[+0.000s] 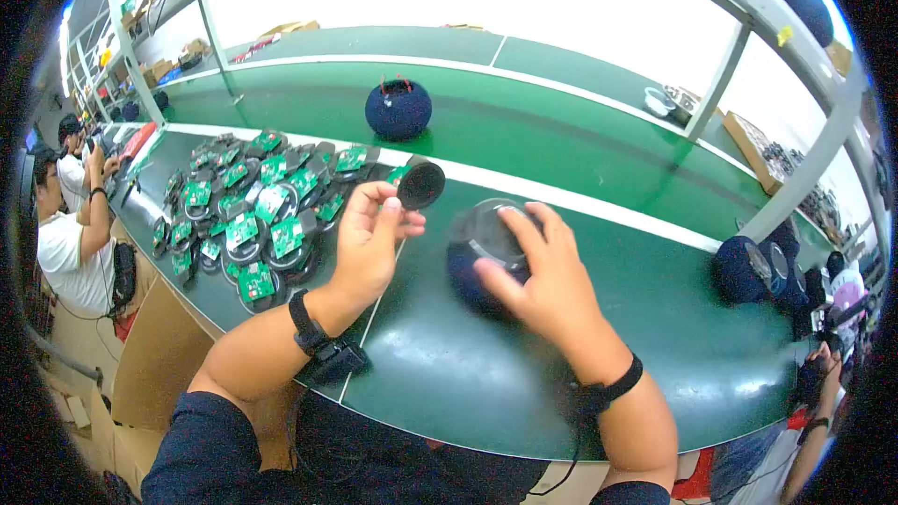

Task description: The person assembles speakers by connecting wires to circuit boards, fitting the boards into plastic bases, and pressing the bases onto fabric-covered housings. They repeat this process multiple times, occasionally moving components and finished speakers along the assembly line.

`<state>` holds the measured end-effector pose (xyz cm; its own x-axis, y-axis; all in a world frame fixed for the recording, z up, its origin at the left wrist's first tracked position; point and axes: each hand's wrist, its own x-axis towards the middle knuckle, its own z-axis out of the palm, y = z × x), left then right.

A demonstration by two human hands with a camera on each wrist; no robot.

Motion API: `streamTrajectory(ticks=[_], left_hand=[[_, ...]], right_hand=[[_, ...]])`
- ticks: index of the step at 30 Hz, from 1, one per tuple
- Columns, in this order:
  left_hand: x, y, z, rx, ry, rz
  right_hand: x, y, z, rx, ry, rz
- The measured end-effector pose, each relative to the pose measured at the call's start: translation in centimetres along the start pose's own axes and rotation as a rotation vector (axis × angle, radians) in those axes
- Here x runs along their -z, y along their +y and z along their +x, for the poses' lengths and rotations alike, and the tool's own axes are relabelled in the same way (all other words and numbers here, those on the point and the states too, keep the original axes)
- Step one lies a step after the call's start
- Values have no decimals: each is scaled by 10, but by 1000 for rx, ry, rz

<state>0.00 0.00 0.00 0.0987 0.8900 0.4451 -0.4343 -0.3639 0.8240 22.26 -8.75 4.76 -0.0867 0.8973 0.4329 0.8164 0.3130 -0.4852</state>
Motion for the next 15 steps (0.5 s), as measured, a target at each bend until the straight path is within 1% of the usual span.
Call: streamTrajectory(ticks=[1, 2, 3, 5, 6, 7, 9, 10, 12, 13, 15], left_hand=[[3, -6, 7, 47, -3, 38], [6, -12, 14, 96, -4, 76], [-31, -15, 14, 73, 4, 23], [-42, -20, 30, 121, 9, 162], [-49, -30, 39, 119, 17, 187], [-59, -38, 48, 113, 13, 185], [-77, -55, 67, 127, 100, 300], [-77, -70, 78, 113, 94, 291], [-76, -107, 102, -94, 98, 705], [-78, -115, 110, -108, 97, 699], [-83, -126, 119, -211, 111, 855]], right_hand=[[-5, 13, 8, -48, 39, -5], [-8, 28, 15, -38, 76, -41], [35, 39, 14, -84, 75, -110], [33, 67, 19, -174, 183, -166], [33, 73, 20, -253, 231, -181], [33, 87, 22, -278, 284, -182], [36, 106, 23, -338, 365, -177], [36, 117, 24, -330, 379, -185], [36, 134, 23, -375, 462, -156], [38, 135, 21, -367, 474, -159], [38, 135, 19, -375, 433, -151]])
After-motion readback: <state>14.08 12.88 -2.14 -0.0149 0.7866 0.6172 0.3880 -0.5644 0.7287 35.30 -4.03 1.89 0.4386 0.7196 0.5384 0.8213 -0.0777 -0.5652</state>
